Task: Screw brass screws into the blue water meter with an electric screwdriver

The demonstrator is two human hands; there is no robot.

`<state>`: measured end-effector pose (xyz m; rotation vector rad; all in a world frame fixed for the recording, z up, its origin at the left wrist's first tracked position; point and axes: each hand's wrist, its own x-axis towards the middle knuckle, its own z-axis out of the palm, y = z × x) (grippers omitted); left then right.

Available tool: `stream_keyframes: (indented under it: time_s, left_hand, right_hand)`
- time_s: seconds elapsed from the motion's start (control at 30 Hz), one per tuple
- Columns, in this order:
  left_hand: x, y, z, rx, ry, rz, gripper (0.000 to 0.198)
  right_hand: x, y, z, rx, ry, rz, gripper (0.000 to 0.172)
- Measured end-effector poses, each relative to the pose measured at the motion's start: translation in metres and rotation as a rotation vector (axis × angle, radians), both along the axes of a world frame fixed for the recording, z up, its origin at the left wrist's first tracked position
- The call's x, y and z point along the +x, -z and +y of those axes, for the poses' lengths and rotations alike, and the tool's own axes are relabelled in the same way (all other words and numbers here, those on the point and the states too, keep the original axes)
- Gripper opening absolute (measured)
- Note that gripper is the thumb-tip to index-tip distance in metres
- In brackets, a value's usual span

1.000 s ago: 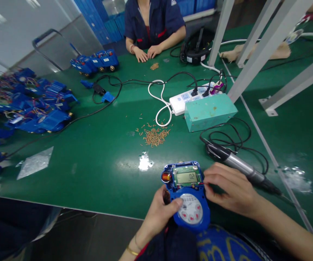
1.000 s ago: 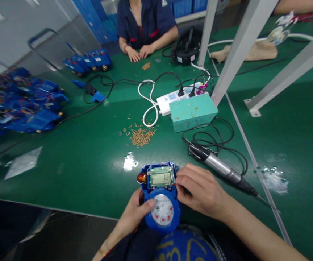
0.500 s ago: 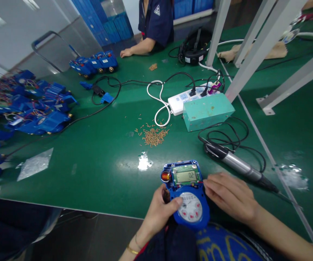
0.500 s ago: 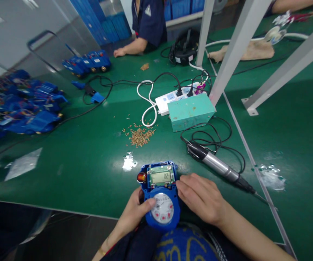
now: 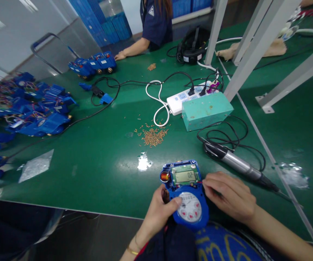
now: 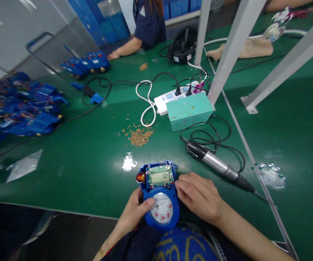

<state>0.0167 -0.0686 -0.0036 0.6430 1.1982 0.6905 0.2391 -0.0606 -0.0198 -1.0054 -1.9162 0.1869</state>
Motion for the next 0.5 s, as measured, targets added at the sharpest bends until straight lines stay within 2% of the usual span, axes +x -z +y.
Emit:
stream_keyframes:
  time_s: [0.1, 0.2, 0.37, 0.5]
  left_hand:
    - [-0.001, 0.001, 0.000, 0.007, 0.001, 0.003, 0.069]
    - [-0.002, 0.003, -0.001, 0.010, 0.004, 0.016, 0.070]
    - [-0.003, 0.005, -0.002, 0.023, 0.024, 0.006, 0.071]
    - [-0.001, 0.004, -0.001, 0.054, 0.030, -0.030, 0.069]
  right_hand:
    - [0.000, -0.011, 0.008, -0.136, -0.034, 0.115, 0.016]
    - [0.008, -0.016, 0.016, -0.208, -0.137, 0.091, 0.016]
    - [0.022, -0.018, 0.022, -0.179, -0.259, -0.093, 0.016]
    - [0.025, -0.032, 0.023, -0.097, -0.287, -0.199, 0.017]
